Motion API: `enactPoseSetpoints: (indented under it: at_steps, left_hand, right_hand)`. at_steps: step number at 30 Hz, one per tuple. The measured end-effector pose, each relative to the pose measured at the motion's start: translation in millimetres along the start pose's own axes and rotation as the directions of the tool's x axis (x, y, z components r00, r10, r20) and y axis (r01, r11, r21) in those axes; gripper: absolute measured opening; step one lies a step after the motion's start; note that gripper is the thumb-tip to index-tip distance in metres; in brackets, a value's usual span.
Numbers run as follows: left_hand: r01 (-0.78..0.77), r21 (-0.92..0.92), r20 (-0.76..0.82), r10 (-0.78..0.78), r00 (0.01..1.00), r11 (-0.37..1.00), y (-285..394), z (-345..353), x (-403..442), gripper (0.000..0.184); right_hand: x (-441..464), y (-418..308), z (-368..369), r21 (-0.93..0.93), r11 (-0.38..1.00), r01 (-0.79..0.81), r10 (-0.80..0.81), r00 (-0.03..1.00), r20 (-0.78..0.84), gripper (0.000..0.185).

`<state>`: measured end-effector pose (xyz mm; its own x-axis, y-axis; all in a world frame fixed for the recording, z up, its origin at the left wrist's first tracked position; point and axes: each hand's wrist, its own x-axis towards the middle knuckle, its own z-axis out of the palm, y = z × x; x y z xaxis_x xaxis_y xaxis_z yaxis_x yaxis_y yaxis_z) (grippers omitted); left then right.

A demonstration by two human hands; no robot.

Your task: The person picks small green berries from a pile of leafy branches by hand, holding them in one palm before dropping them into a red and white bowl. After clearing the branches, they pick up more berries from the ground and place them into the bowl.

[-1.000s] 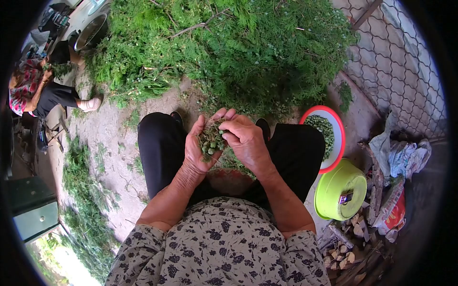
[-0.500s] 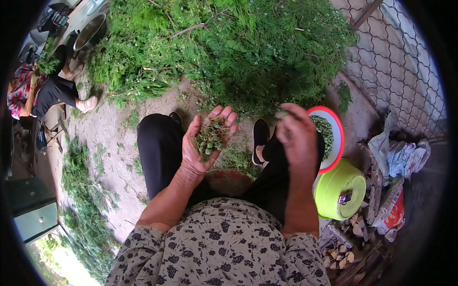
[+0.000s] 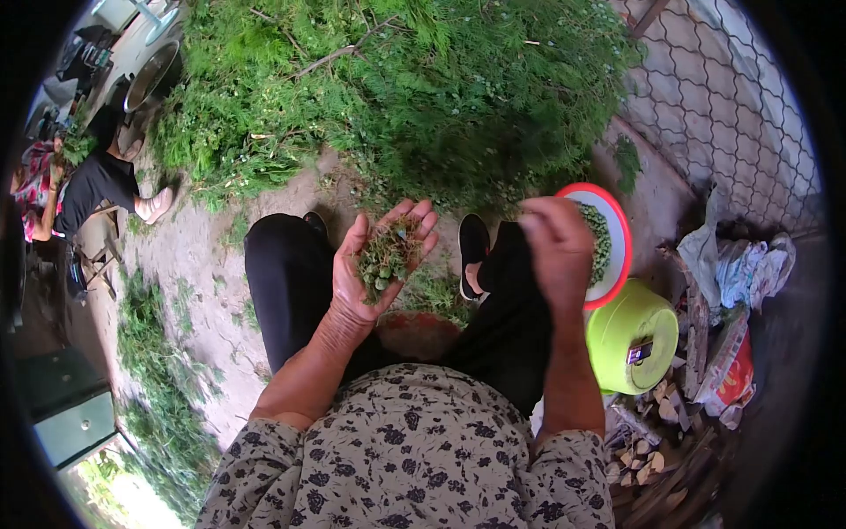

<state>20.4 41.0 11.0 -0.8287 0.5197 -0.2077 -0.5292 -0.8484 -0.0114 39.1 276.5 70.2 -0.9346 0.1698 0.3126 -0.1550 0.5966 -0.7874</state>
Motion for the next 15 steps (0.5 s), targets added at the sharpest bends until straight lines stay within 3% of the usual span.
enactPoseSetpoints:
  at_steps: [2,3,4,6,8,13,15]
  left_hand:
    - [0.029,0.031,0.009,-0.029,1.0,0.999,-0.2,-0.8,-0.9,0.063]
    - [0.028,0.034,0.01,-0.029,1.0,0.999,0.6,-1.4,-1.5,0.063]
    - [0.04,0.064,0.001,-0.04,0.999,0.997,1.7,-2.4,-2.6,0.062]
    - [0.049,0.093,-0.008,-0.048,0.999,0.994,4.8,-5.5,-5.5,0.061]
    - [0.074,0.156,-0.09,-0.06,0.994,0.985,6.8,-8.8,-7.5,0.058]
    - [0.089,0.169,-0.117,-0.07,0.991,0.982,5.9,-13.4,-6.0,0.055]
    - [0.098,0.194,-0.13,-0.074,0.989,0.976,5.7,-14.6,-5.3,0.055]
  right_hand:
    - [-1.4,-26.6,36.4,0.029,0.978,0.207,-0.209,0.966,0.153,0.014]
    - [-4.7,-34.2,52.6,0.144,0.974,0.172,-0.197,0.963,0.181,0.018]
    - [-8.5,-37.1,67.9,0.339,0.941,-0.019,-0.073,0.964,0.255,0.02]
    - [-9.1,-34.6,86.6,0.187,0.961,0.201,-0.236,0.953,0.19,0.021]
    - [-10.6,-34.5,94.8,0.168,0.968,0.187,-0.221,0.952,0.212,0.02]
    - [-10.0,-24.6,96.8,0.117,0.973,0.197,-0.221,0.941,0.255,0.016]
    - [-10.1,-22.1,96.7,0.087,0.992,0.09,-0.107,0.971,0.212,0.014]
